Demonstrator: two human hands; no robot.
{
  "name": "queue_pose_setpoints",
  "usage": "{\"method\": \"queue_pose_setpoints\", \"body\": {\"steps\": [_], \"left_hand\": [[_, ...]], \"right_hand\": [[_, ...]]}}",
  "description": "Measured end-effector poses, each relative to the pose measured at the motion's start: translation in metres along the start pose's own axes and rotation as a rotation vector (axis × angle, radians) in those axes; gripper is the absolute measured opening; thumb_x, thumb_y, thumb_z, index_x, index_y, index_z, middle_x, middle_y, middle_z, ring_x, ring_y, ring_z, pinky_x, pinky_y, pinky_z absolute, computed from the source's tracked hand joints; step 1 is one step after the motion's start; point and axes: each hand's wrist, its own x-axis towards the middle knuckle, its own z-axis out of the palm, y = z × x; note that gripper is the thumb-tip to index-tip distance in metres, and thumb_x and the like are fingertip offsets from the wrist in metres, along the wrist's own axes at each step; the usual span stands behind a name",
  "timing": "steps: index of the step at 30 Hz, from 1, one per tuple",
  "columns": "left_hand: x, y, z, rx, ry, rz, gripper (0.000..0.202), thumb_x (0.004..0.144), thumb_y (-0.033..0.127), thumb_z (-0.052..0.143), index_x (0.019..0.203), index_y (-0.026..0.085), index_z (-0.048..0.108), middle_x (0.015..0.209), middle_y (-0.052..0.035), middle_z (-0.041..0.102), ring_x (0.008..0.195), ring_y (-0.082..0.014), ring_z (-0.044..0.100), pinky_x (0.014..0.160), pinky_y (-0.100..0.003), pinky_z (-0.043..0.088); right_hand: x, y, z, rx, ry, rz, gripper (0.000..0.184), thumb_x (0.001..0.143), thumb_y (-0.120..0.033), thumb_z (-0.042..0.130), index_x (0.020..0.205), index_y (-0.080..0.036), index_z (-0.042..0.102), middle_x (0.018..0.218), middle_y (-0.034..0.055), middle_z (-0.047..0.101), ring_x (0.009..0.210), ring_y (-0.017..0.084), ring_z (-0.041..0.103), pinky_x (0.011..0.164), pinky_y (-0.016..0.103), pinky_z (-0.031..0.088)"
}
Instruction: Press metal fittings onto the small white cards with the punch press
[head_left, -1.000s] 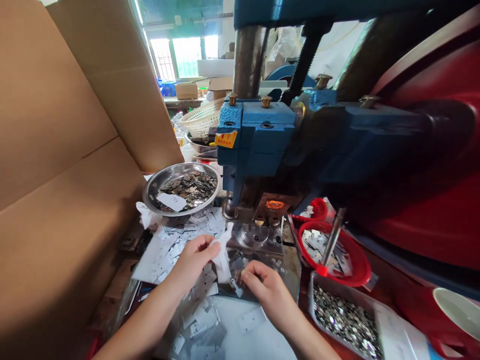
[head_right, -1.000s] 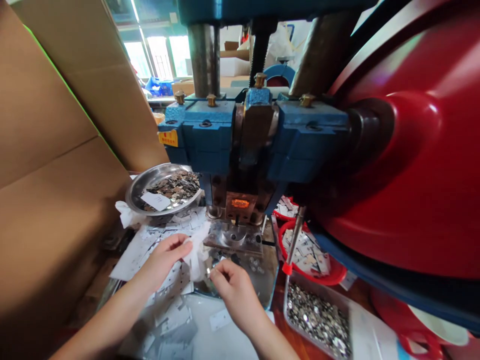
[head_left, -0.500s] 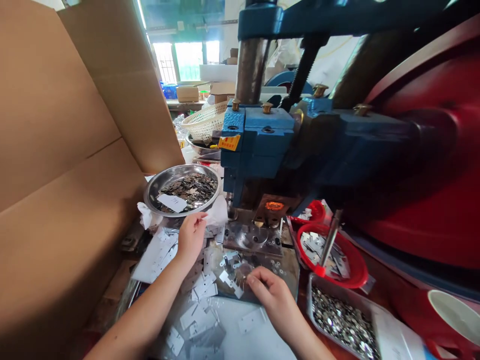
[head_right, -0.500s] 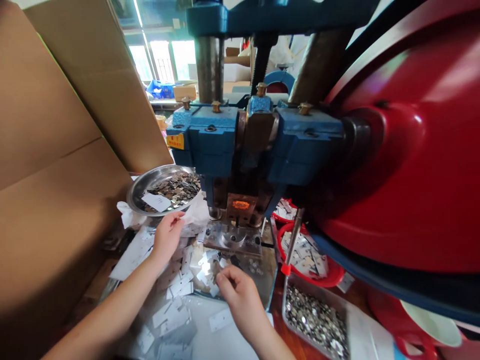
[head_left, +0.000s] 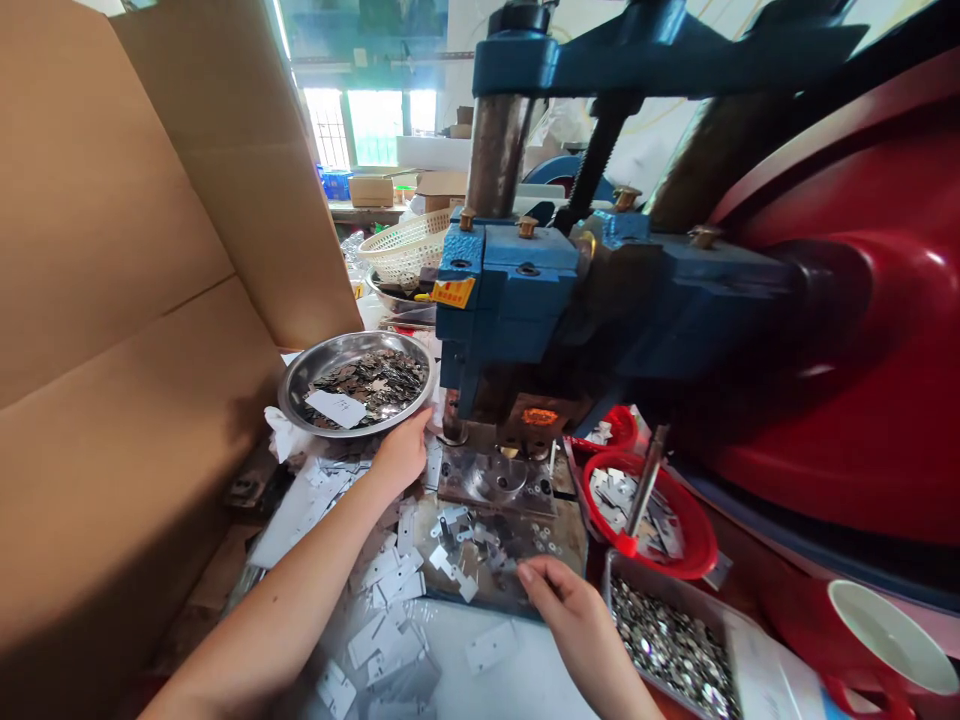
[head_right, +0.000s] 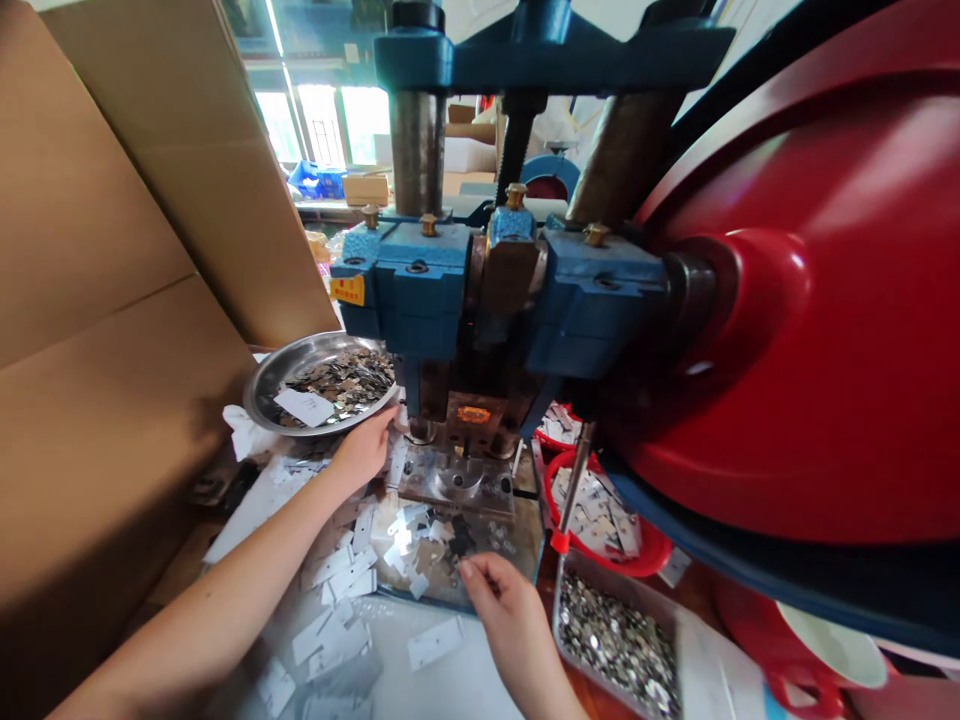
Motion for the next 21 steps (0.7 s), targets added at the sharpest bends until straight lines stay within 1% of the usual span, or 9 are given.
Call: {"method": "queue_pose_setpoints", "body": {"steps": [2, 5, 8, 10, 13, 15, 18, 20, 21], "left_hand": [[-0.016, -0.004, -0.011, 0.020, 0.004, -0.004, 0.039, 0.086, 0.011, 0.042, 0.122, 0.018, 0.056, 0.123, -0.0096, 0.060, 0.113, -0.0237, 0.055, 0.098, -0.036, 0.040], [-0.044, -0.009, -0.023, 0.034, -0.026, -0.005, 0.027, 0.088, 0.018, 0.045, 0.104, 0.020, 0.066, 0.108, -0.0060, 0.066, 0.100, -0.0231, 0.060, 0.090, -0.035, 0.046], [-0.062, -0.010, -0.027, 0.050, -0.067, 0.019, 0.022, 0.086, 0.018, 0.049, 0.097, 0.021, 0.068, 0.100, -0.0047, 0.067, 0.094, -0.0219, 0.061, 0.086, -0.035, 0.047], [-0.066, -0.007, -0.026, 0.073, -0.090, 0.041, 0.021, 0.085, 0.018, 0.053, 0.098, 0.021, 0.068, 0.101, -0.0053, 0.065, 0.095, -0.0224, 0.059, 0.087, -0.037, 0.047], [-0.065, 0.000, -0.020, 0.096, -0.108, 0.076, 0.023, 0.084, 0.018, 0.055, 0.103, 0.021, 0.066, 0.105, -0.0061, 0.063, 0.099, -0.0231, 0.057, 0.091, -0.039, 0.045], [-0.064, 0.006, -0.017, 0.084, -0.111, 0.107, 0.024, 0.084, 0.018, 0.055, 0.105, 0.021, 0.065, 0.106, -0.0060, 0.062, 0.100, -0.0227, 0.056, 0.092, -0.039, 0.045], [-0.069, 0.015, -0.014, 0.045, -0.111, 0.145, 0.022, 0.084, 0.018, 0.055, 0.103, 0.022, 0.065, 0.106, -0.0049, 0.062, 0.099, -0.0217, 0.056, 0.092, -0.038, 0.045], [-0.078, 0.021, -0.012, 0.015, -0.121, 0.161, 0.022, 0.084, 0.018, 0.054, 0.102, 0.023, 0.066, 0.106, -0.0043, 0.062, 0.099, -0.0212, 0.056, 0.091, -0.038, 0.046], [-0.084, 0.024, -0.011, -0.002, -0.134, 0.168, 0.022, 0.085, 0.017, 0.053, 0.102, 0.023, 0.066, 0.106, -0.0040, 0.062, 0.099, -0.0209, 0.057, 0.090, -0.037, 0.046]], "right_hand": [[0.002, 0.000, 0.000, -0.043, -0.018, -0.002, 0.037, 0.077, -0.052, 0.051, 0.068, -0.018, 0.062, 0.062, 0.0016, 0.057, 0.062, 0.017, 0.052, 0.057, 0.025, 0.039], [0.004, -0.004, 0.002, -0.159, -0.126, -0.039, 0.033, 0.079, -0.047, 0.050, 0.066, -0.019, 0.062, 0.065, 0.0016, 0.061, 0.064, 0.017, 0.055, 0.060, 0.024, 0.039], [0.004, -0.009, 0.002, -0.280, -0.241, -0.088, 0.028, 0.081, -0.039, 0.049, 0.065, -0.020, 0.061, 0.068, 0.0011, 0.063, 0.066, 0.016, 0.057, 0.062, 0.024, 0.039], [0.005, -0.010, 0.000, -0.333, -0.261, -0.108, 0.028, 0.083, -0.038, 0.047, 0.067, -0.021, 0.062, 0.070, 0.0014, 0.064, 0.067, 0.017, 0.058, 0.062, 0.025, 0.040], [0.008, -0.009, -0.004, -0.380, -0.218, -0.132, 0.032, 0.086, -0.039, 0.042, 0.069, -0.021, 0.063, 0.073, 0.0029, 0.065, 0.071, 0.018, 0.060, 0.064, 0.026, 0.042], [0.012, -0.006, -0.006, -0.385, -0.203, -0.162, 0.034, 0.087, -0.039, 0.040, 0.073, -0.021, 0.066, 0.078, 0.0045, 0.067, 0.075, 0.019, 0.062, 0.069, 0.028, 0.044], [0.018, 0.000, -0.007, -0.359, -0.185, -0.218, 0.035, 0.088, -0.037, 0.039, 0.091, -0.020, 0.069, 0.094, 0.0078, 0.069, 0.090, 0.021, 0.063, 0.081, 0.032, 0.047], [0.020, 0.006, -0.011, -0.348, -0.105, -0.222, 0.038, 0.088, -0.036, 0.037, 0.103, -0.018, 0.067, 0.099, 0.0091, 0.069, 0.093, 0.022, 0.063, 0.085, 0.034, 0.047], [0.020, 0.009, -0.015, -0.347, -0.053, -0.210, 0.039, 0.088, -0.036, 0.037, 0.107, -0.018, 0.066, 0.098, 0.0092, 0.070, 0.091, 0.022, 0.064, 0.084, 0.035, 0.049]]}}
